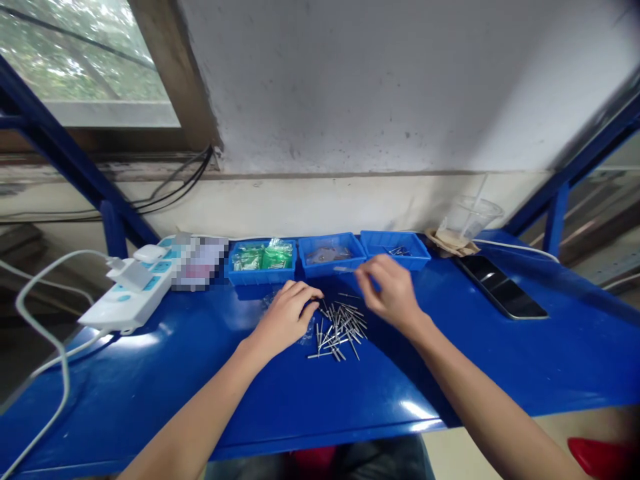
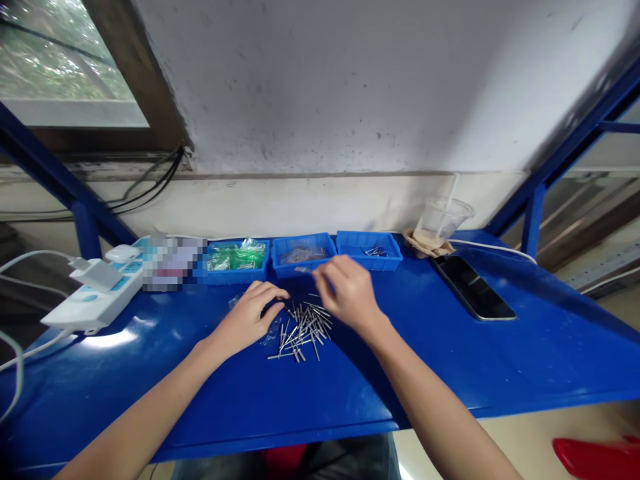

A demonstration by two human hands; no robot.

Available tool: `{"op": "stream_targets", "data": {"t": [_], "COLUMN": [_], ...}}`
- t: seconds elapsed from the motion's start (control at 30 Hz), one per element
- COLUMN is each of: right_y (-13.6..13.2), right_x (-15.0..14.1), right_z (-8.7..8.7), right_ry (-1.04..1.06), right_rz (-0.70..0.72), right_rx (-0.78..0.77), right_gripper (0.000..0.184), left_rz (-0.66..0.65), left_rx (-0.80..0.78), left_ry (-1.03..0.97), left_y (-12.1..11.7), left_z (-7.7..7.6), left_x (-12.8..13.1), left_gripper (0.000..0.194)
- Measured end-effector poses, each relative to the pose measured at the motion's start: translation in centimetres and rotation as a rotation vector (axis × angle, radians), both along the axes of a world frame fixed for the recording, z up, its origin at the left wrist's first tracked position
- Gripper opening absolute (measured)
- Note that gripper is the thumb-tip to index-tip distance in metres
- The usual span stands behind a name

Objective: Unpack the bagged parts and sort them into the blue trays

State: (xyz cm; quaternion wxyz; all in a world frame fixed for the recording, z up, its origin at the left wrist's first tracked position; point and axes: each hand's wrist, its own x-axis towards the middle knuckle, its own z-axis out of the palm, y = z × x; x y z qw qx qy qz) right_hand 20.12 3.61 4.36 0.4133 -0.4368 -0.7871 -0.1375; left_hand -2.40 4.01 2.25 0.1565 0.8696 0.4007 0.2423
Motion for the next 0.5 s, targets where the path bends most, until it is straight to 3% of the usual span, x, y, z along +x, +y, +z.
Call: {"op": "stream_targets", "data": {"t": [0.13,0.2,0.27,0.4,0.5], "right_y": [1.4,1.6,1.3,-0.1,-1.0], "right_x": [3.6,4.1,3.1,-1.0,-3.0], "right_z": [0.1,-0.2,-0.6,-1.1,-1.4], "right_ry": [0.178,0.163,0.136,0.061,-0.040], "right_rz": [-0.521,-0.591,-0.475,-0.079,0.083], "right_rx": [0.008,-0.087,-0.191,-0.340,-0.407], "right_gripper": [0.020,0.029,0.029,0.026,0.026], "left_rz": [-0.003,-0.004,-0.008,0.032,0.044], "left_rx": [0.053,0.066,0.067,0.023,-0.002], "left_ry": [0.130,0.158,0.162,0.149,0.179], "left_y": [0.3,0.4,0.4,0.3,0.3], "left_z": [-0.6,-0.8,-0.7,-0.3,-0.2], "left_x": [-0.4,-0.2,0.0,0.3,-0.1], "left_gripper": [0.008,0.005,0.010,0.011,0.007]}}
